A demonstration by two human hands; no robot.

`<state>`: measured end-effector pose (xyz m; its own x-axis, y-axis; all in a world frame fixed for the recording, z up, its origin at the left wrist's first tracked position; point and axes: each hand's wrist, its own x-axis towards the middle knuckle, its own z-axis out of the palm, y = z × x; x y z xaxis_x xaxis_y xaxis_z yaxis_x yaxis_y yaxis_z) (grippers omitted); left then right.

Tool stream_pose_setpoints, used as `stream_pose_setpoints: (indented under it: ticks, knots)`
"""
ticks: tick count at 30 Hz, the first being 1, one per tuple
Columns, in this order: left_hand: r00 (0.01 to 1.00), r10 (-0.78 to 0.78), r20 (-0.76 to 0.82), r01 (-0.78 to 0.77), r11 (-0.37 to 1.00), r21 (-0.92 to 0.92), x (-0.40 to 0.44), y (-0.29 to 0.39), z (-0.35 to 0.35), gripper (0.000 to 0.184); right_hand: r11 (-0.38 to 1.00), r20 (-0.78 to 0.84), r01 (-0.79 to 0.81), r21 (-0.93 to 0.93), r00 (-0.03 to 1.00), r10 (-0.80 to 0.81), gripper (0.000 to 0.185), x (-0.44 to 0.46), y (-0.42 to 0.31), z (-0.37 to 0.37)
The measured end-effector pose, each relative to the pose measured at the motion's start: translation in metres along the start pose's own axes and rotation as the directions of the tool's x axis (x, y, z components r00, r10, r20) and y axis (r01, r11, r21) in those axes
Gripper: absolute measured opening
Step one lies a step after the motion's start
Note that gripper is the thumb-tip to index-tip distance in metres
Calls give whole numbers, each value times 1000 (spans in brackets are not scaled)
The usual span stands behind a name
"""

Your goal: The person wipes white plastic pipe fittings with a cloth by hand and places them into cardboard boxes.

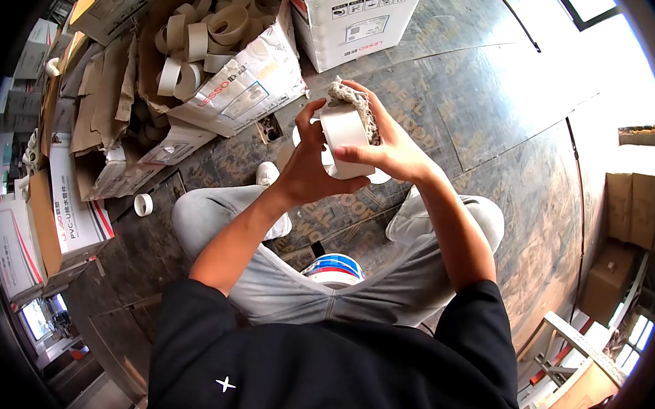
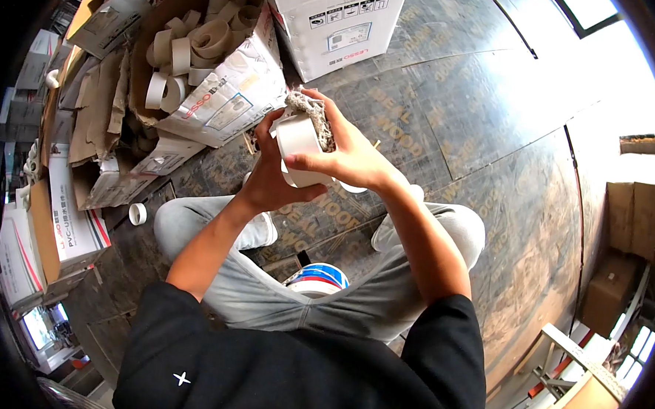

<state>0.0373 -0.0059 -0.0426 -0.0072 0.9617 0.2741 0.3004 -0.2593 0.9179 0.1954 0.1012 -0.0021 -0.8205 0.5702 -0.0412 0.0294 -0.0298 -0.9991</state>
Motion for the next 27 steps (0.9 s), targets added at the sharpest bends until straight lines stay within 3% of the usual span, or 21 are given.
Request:
stream_pose_setpoints:
  ticks: [1,2,6,8,9,10,11,12,16,19,23,24,25,27]
  knots:
    - [998,-63,8,64,998,-25,1,1,-2,127,1000,-20,6,1,1000,-6,105,2,1,1]
    - [999,46,18,-49,972,229,3,2,-5,128,999,7,-31,21,1000,31,104,2,-1,0]
    - [994,92,52,-103,952,288,6,1,-12,127,998,-37,-33,-51,999,31,101,3,-1,2]
    - [991,59,118,-112,851,513,6,3,-16,127,998,-79,-58,3,995,58,98,3,-5,4]
    - [992,57,116,-109,852,513,5,1,-17,127,998,-76,-59,4,995,59,98,3,-3,5]
    - [994,-61,86,44,981,188,5,-3,-18,126,999,-143,-30,-16,989,28,100,3,1,6]
    - [979,-180,98,194,967,-162,5,-4,-20,126,999,-208,-1,-38,978,-6,102,4,2,7]
    - [963,-242,120,268,916,-299,7,0,-24,126,997,-211,43,-60,976,-55,104,3,1,6]
    - [919,-307,247,383,843,-379,9,2,-30,124,985,-197,139,-103,968,-157,104,-4,-9,9]
    - [940,-258,224,325,878,-352,6,0,-29,123,962,-102,187,-198,972,-210,102,-8,-7,4]
    - [945,-299,132,324,809,-491,9,16,-23,119,955,-95,222,-198,965,-244,89,-9,-2,5]
    - [938,-324,125,338,771,-540,9,17,-22,118,969,-108,221,-109,967,-233,75,-9,-1,6]
    - [938,-322,125,337,771,-540,9,16,-21,118,978,-121,101,184,989,-80,60,-9,-7,9]
    - [962,-259,89,274,908,-318,8,11,-22,119,969,-86,102,225,993,-84,47,-7,-11,3]
